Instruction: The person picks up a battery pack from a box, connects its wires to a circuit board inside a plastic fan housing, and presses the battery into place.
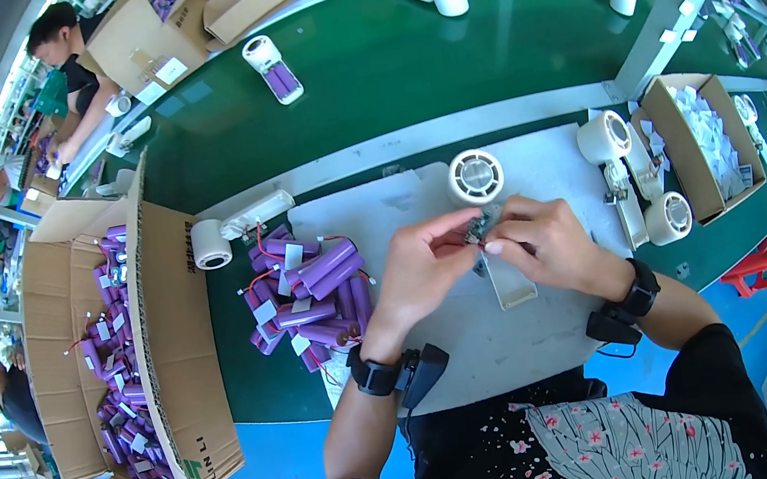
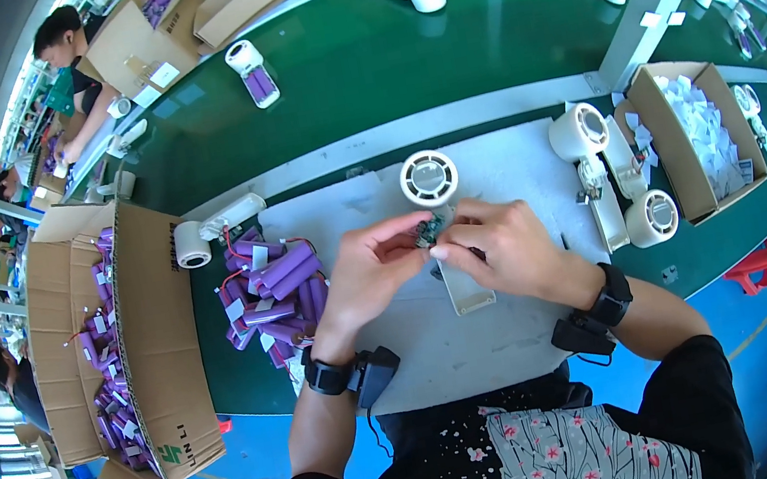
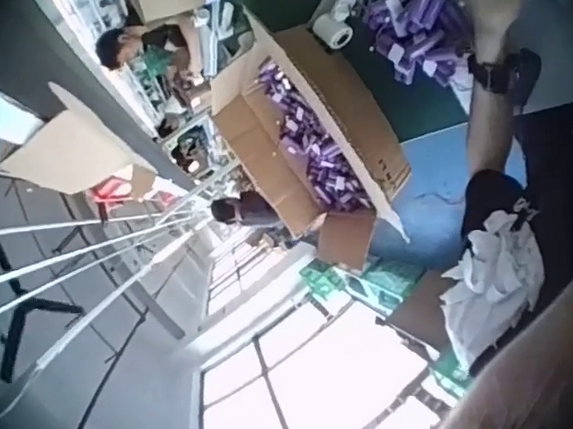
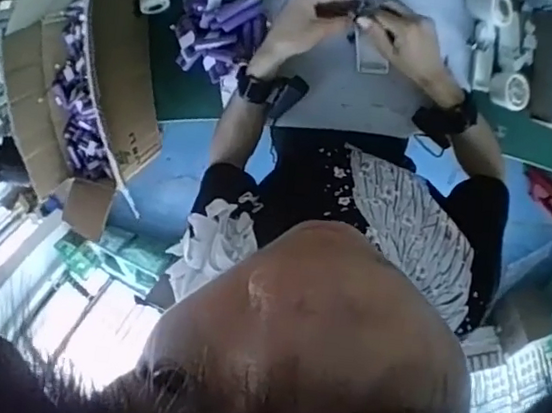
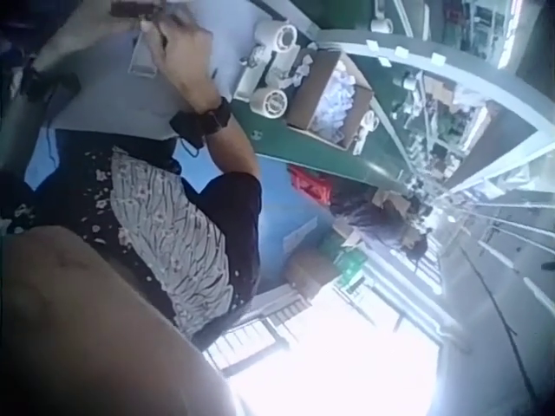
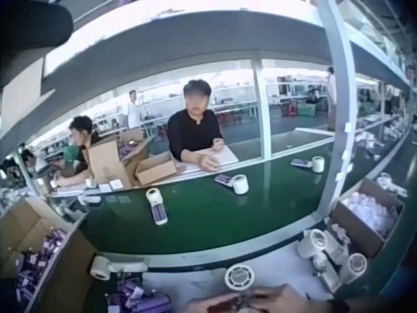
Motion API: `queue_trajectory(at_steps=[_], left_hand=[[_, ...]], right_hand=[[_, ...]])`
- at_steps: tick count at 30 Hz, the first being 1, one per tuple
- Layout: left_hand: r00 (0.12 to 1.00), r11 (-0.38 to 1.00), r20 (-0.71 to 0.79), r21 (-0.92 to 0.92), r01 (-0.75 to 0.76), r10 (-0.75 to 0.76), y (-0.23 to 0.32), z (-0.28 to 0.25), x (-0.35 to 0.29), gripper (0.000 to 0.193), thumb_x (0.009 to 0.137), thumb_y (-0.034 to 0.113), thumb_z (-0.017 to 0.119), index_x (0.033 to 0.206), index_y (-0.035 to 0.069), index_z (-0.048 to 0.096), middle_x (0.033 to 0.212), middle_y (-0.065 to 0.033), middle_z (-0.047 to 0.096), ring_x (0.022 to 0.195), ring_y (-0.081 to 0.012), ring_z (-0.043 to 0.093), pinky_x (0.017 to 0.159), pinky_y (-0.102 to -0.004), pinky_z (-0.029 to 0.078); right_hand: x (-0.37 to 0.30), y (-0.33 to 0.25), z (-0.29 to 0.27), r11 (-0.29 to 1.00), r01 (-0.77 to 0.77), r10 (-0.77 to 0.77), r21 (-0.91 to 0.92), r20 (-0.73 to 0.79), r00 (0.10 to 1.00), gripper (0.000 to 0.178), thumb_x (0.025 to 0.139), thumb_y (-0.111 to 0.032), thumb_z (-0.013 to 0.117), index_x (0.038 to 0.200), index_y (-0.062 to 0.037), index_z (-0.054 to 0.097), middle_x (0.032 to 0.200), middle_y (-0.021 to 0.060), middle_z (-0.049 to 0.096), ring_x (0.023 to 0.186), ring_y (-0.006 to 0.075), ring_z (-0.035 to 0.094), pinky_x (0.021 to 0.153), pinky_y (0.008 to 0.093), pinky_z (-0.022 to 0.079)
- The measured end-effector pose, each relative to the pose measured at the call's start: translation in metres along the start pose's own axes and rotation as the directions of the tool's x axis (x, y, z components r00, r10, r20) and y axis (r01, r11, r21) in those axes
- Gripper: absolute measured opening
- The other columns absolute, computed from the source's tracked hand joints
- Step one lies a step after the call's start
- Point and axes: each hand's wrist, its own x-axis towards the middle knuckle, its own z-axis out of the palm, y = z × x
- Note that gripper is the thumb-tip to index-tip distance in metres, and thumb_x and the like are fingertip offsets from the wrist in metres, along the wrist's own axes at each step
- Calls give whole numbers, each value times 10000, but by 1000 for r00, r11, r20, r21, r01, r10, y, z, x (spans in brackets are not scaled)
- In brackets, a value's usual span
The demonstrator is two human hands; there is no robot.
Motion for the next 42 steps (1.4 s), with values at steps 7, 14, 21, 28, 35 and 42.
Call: queue_trajectory(at_steps=[7,14,21,28,35,42], left_hand=[[990,984,-23,117,-136,140,-2,9,2,318,804,-29,631,1122,-18,631,1009,-106,683,857,-123,653,775,-259,539],[973,950,-130,273,-150,191,-6,11,1,268,794,-6,650,1061,-10,663,872,-101,689,808,-132,667,721,-263,546],[926,859,-138,442,-260,351,-13,15,3,214,729,56,682,937,9,705,757,-158,662,668,-228,659,615,-310,521],[895,803,-98,491,-338,436,-16,14,4,214,723,70,669,926,14,708,754,-165,646,637,-271,638,578,-329,505],[905,823,-87,460,-334,416,-15,14,3,207,728,78,665,922,27,714,753,-161,636,639,-278,638,569,-332,498],[889,793,-69,487,-366,453,-13,11,4,200,728,51,662,919,27,717,758,-153,647,624,-261,642,568,-318,501]], right_hand=[[9,-21,0,983,-167,173,71,-100,980,286,735,-28,722,1006,-44,634,915,98,617,522,179,576,475,293,463],[11,-15,-1,990,-126,128,66,-30,991,305,708,-47,753,989,-52,634,937,104,626,586,226,626,531,308,521],[8,-13,-2,987,-158,159,34,-35,987,334,688,-10,759,1002,-22,646,900,110,630,597,213,609,532,292,486],[8,-5,3,997,-72,71,-12,-92,993,352,689,23,742,1031,-16,669,886,92,618,563,141,543,504,248,438],[6,-4,4,992,-127,129,25,-82,988,342,669,-10,760,1004,-30,695,871,98,628,583,161,580,519,261,465],[9,-4,4,993,-118,117,-1,-99,988,316,678,-30,761,988,-36,701,856,96,629,572,174,578,517,266,470]])
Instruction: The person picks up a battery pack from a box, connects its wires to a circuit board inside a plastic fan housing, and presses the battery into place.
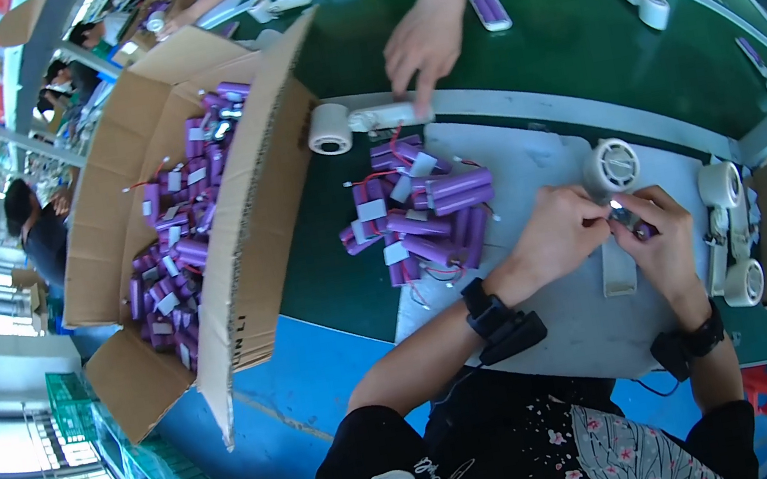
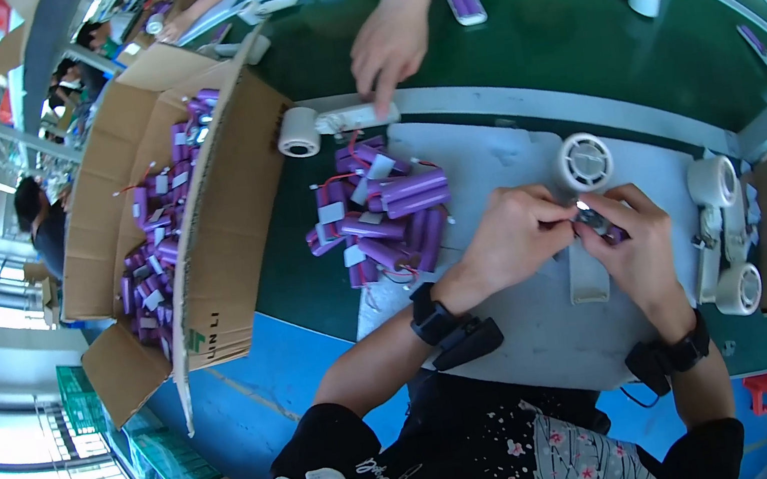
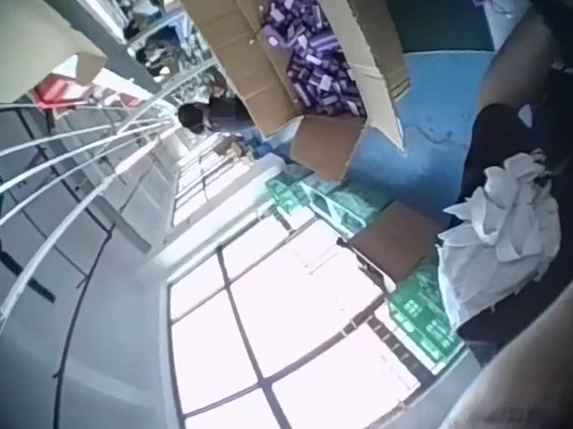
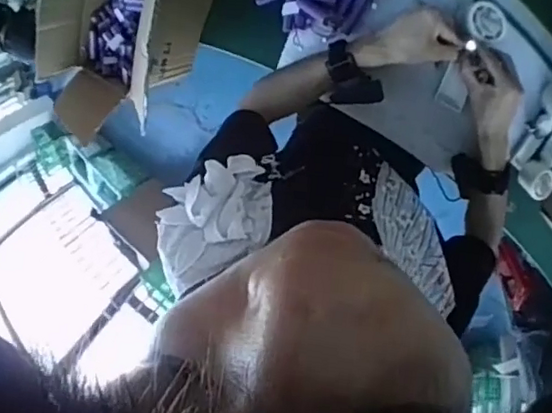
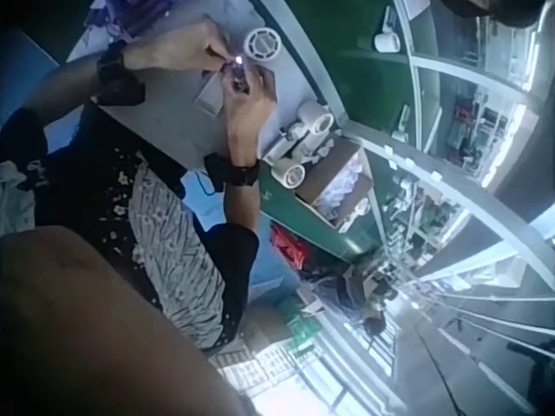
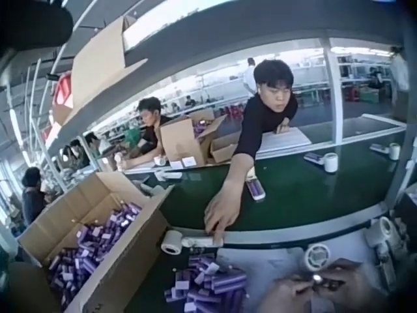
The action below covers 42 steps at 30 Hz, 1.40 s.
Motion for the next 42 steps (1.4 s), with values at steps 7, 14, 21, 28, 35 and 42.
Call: queue_trajectory(at_steps=[7,14,21,28,35,42], left_hand=[[997,996,-43,-69,57,-60,3,3,1,208,719,41,672,922,26,717,751,-147,653,624,-251,645,563,-304,501],[1000,1000,-5,26,6,-6,0,3,0,201,715,42,675,911,20,714,720,-147,635,609,-252,634,554,-314,493],[999,999,12,-4,39,-38,-1,3,0,186,714,51,668,891,16,713,705,-162,616,600,-274,624,544,-338,484],[1000,1000,-12,11,-1,1,0,6,-3,168,720,55,657,872,10,713,707,-162,615,596,-287,617,542,-345,483],[997,997,29,-39,68,-67,2,2,2,172,742,33,667,904,-16,695,765,-148,660,664,-203,660,598,-297,517],[943,889,148,-319,329,-296,4,-1,4,219,785,25,668,1001,-12,652,878,-95,664,740,-146,656,635,-272,520]], right_hand=[[-2,1,-2,999,-45,44,18,26,999,324,679,-39,763,996,-40,698,861,103,630,573,185,578,522,277,473],[-6,3,-7,1000,-22,21,21,55,998,342,688,-23,761,1023,-37,693,863,94,621,572,163,559,518,266,455],[-3,5,-2,1000,-20,20,13,36,999,350,686,-13,760,1030,-36,694,866,93,620,580,152,566,521,261,457],[-6,7,0,999,-39,38,25,38,999,329,700,-4,746,1024,-24,692,885,88,624,601,141,556,524,239,441],[-1,2,-6,996,-81,79,29,60,995,279,740,-10,728,1016,-25,687,904,93,638,627,147,562,544,250,447],[1,-1,-9,986,-140,135,91,62,989,259,758,-4,699,1015,-25,677,895,86,630,565,145,536,533,249,445]])
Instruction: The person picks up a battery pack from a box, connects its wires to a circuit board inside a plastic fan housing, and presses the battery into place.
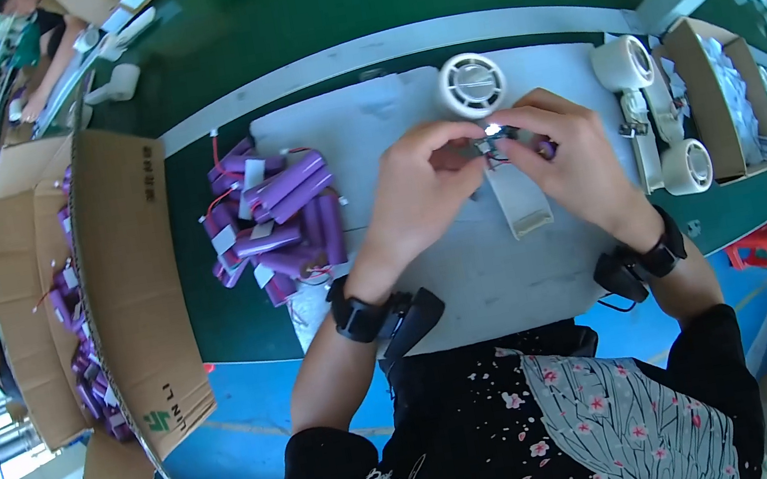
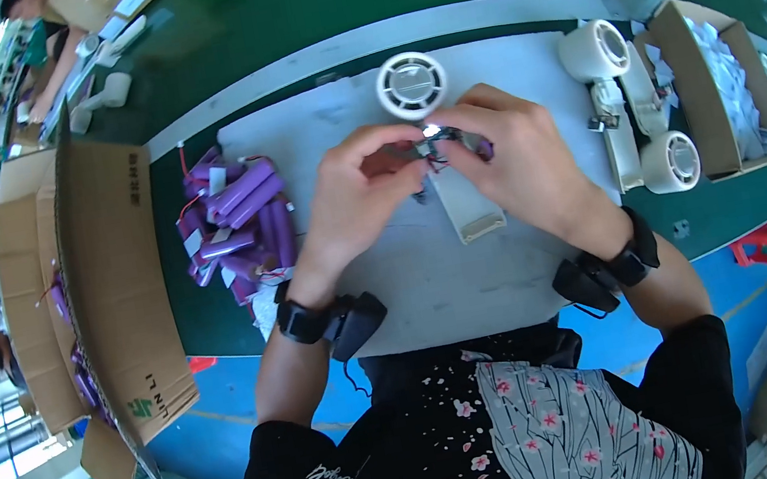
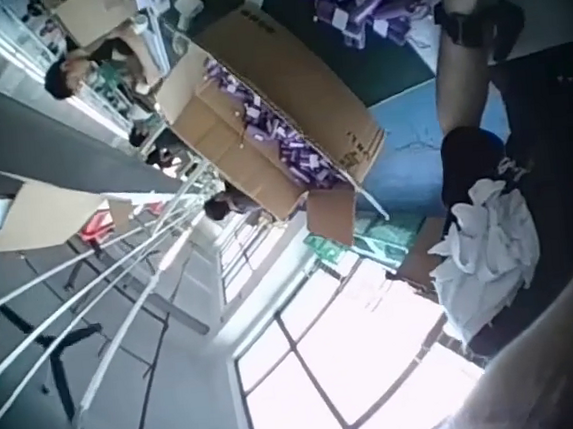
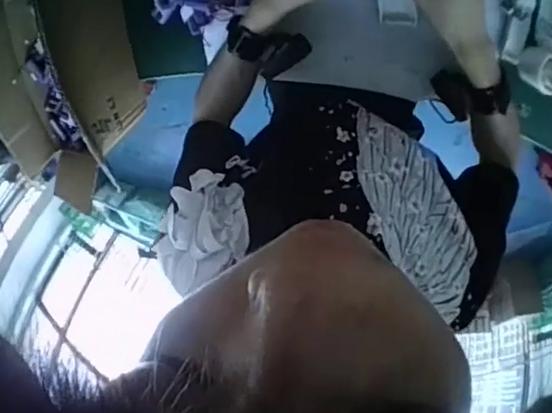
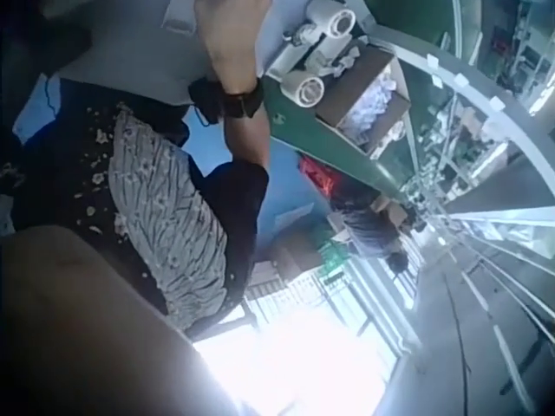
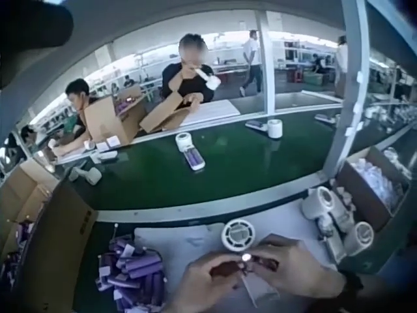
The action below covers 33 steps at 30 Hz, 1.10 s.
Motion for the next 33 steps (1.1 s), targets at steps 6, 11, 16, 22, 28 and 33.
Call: queue_trajectory(at_steps=[6,11,16,22,28,33], left_hand=[[988,997,131,18,81,-83,0,3,1,336,820,-31,637,1148,1,569,1005,-71,639,809,-105,627,694,-239,518],[987,997,137,-10,82,-80,-2,4,-1,307,836,-48,607,1134,4,553,1031,-71,635,826,-109,626,692,-247,523],[991,993,99,-66,93,-86,-4,5,-1,276,816,-29,603,1089,-2,577,956,-79,655,761,-108,629,633,-246,511],[987,988,105,-84,129,-120,-5,4,1,257,855,-48,563,1106,4,563,1003,-75,647,806,-110,630,670,-245,521],[999,993,33,114,28,-32,-10,9,4,238,859,-59,545,1071,13,626,946,-63,666,786,-98,625,665,-238,511],[990,959,39,248,-140,134,-1,8,2,247,836,-50,553,1014,44,696,829,-89,670,720,-107,622,634,-250,498]], right_hand=[[-5,4,-7,1000,-12,12,-28,21,1000,237,753,-7,698,988,-26,680,886,88,626,562,162,549,533,263,454],[-6,7,-8,996,65,-61,-65,58,996,216,746,-7,706,960,-35,691,880,86,623,585,179,580,531,276,469],[-5,7,-9,982,140,-135,-128,48,990,204,743,-16,715,944,-43,700,871,83,623,593,189,595,525,283,478],[-4,9,-6,966,169,-161,-196,56,985,194,758,-23,708,950,-45,702,856,86,620,588,189,594,523,287,477],[-3,7,-6,991,69,-70,-112,-4,998,152,764,-41,716,905,-11,667,821,100,619,576,206,599,516,291,462],[0,3,-8,997,-24,28,-74,54,998,183,756,-86,737,836,5,600,786,111,618,561,240,588,518,298,455]])
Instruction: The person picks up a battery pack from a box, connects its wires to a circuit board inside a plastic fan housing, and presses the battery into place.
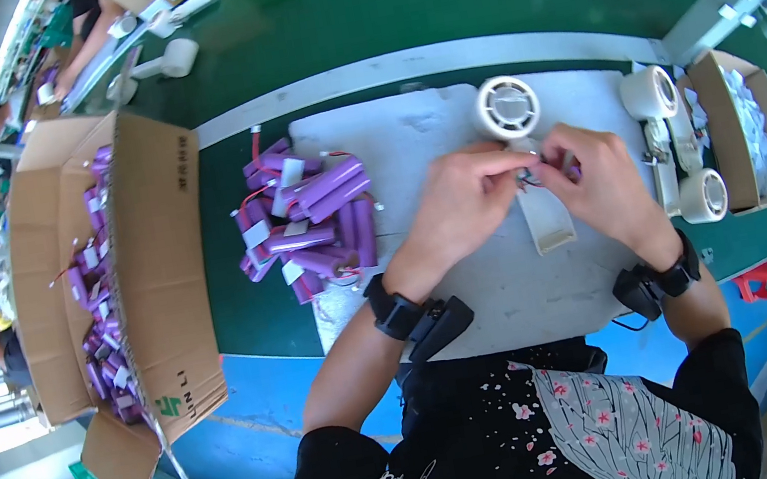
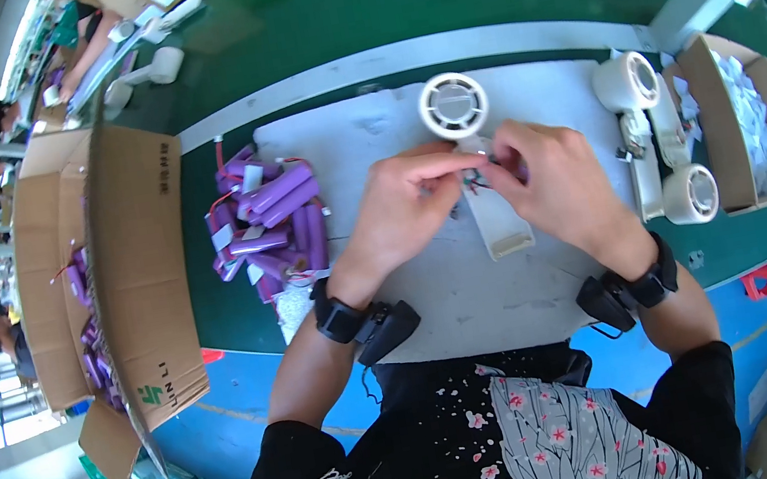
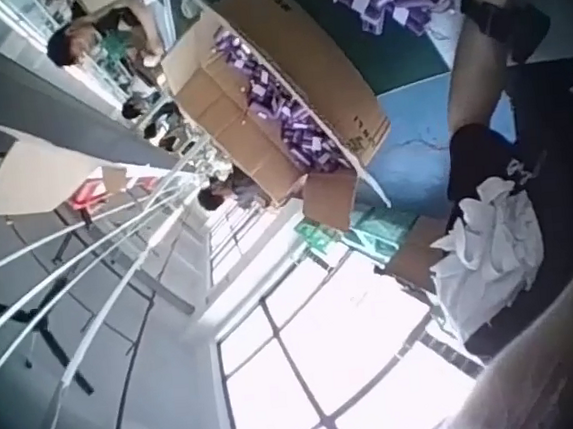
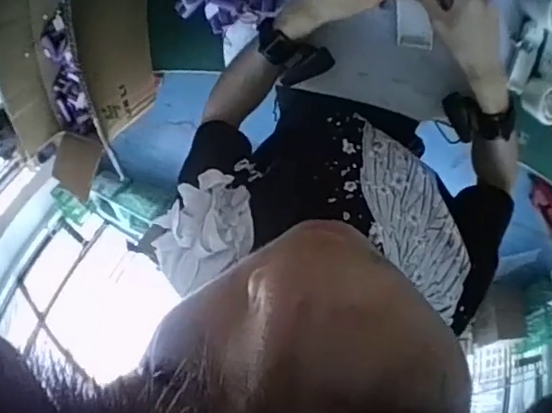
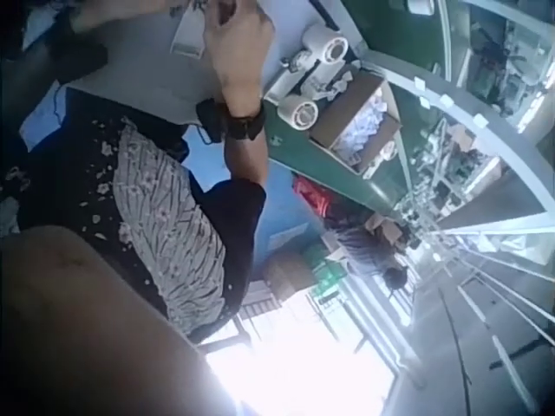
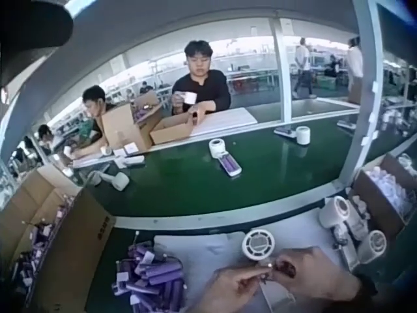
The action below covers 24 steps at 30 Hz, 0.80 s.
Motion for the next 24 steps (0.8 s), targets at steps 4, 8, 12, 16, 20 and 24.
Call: queue_trajectory(at_steps=[4,8,12,16,20,24], left_hand=[[996,996,2,9,-92,92,-6,0,-2,268,789,-39,562,998,52,704,828,-127,649,682,-194,632,603,-303,496],[978,977,-21,-52,-208,207,-14,4,1,284,718,-8,598,980,41,695,856,-136,637,713,-235,626,635,-322,499],[983,980,-36,-87,-181,178,-8,0,-1,262,675,-3,623,926,32,689,850,-127,634,732,-233,625,655,-327,499],[993,988,-47,-104,-110,106,-8,0,-2,256,648,-7,631,895,33,685,838,-112,635,724,-227,622,658,-325,497],[994,993,-86,-94,-74,66,-11,7,-1,258,635,-8,630,883,38,685,814,-96,634,711,-217,620,653,-323,493],[994,995,-105,-83,-52,44,-9,8,-2,255,631,-7,628,875,44,685,791,-88,631,699,-211,618,647,-322,491]], right_hand=[[-5,-3,-9,983,-32,73,-179,228,971,277,737,-136,748,809,-4,516,720,121,560,577,289,524,554,360,450],[-15,-5,-12,960,114,-55,-255,231,971,402,694,-207,764,925,-8,502,800,166,496,756,351,483,693,415,414],[-27,-10,-21,967,175,-146,-185,162,976,322,718,-38,706,963,7,501,851,159,516,796,345,510,707,417,429],[-36,9,-36,959,180,-161,-220,103,982,221,715,66,662,895,36,537,916,150,567,836,333,557,749,404,457],[-36,11,-38,951,175,-144,-256,133,981,134,710,74,663,819,63,585,986,161,618,885,331,597,790,383,481],[-33,6,-39,949,151,-100,-278,190,977,96,716,61,669,796,70,618,1028,172,641,907,337,612,818,380,487]])
